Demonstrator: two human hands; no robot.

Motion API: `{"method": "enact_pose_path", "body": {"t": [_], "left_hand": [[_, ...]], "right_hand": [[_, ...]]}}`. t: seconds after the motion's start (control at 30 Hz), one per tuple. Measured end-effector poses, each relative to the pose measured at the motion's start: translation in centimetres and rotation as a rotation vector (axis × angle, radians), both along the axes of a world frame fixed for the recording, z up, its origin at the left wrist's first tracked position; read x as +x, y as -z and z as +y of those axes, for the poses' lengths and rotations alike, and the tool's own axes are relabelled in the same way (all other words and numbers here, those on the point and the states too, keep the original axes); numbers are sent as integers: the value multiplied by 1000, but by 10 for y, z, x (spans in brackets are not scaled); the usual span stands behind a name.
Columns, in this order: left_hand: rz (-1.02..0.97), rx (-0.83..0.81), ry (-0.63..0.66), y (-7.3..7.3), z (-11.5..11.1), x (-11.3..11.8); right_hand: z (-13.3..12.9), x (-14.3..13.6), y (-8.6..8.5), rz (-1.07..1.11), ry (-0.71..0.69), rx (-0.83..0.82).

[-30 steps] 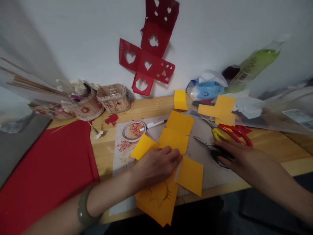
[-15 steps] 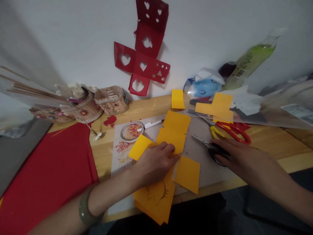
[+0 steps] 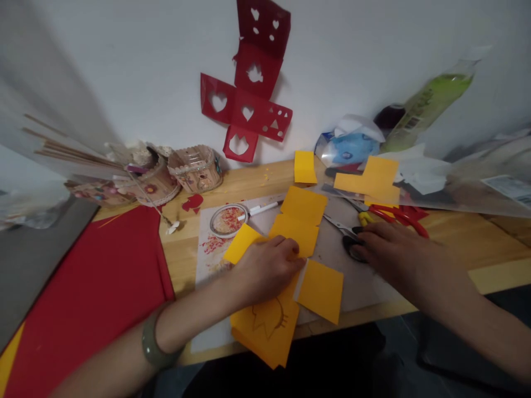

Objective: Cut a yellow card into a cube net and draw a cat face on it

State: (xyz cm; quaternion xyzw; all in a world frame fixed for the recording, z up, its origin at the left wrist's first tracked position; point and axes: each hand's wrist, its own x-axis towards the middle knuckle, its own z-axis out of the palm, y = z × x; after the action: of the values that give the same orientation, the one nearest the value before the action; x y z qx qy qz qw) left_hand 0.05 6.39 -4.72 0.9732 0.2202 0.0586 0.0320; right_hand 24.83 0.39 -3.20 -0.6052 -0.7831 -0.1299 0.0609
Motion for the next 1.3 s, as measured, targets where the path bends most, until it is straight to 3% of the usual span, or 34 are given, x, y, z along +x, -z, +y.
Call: {"method": "enact_pose_path", "body": {"t": [0.1, 0.2, 0.3, 0.43, 0.6, 0.73, 0.87, 1.0, 1.3], "left_hand": [[-18, -75, 28, -4, 3, -4], [-4, -75, 64, -3, 7, -7], [22, -30, 64, -1, 7, -8], [44, -5, 67, 0, 6, -7], [40, -8, 69, 0, 8, -8], [27, -13, 67, 2, 8, -9], [23, 9, 64, 4, 8, -9], [14, 13, 70, 6, 9, -8], [22, -3, 76, 3, 8, -9]], "right_hand": [[-14, -23, -3, -34, -216, 91], [-23, -48, 5, 178, -491, -67], [-25, -64, 16, 301, -582, -127], [-23, -66, 22, 415, -659, -169], [-18, -54, 21, 336, -651, -58], [-16, -52, 20, 280, -694, -94], [-15, -54, 20, 233, -674, -30], [-15, -55, 18, 263, -724, -120], [-14, -52, 22, 229, -733, -56]]}}
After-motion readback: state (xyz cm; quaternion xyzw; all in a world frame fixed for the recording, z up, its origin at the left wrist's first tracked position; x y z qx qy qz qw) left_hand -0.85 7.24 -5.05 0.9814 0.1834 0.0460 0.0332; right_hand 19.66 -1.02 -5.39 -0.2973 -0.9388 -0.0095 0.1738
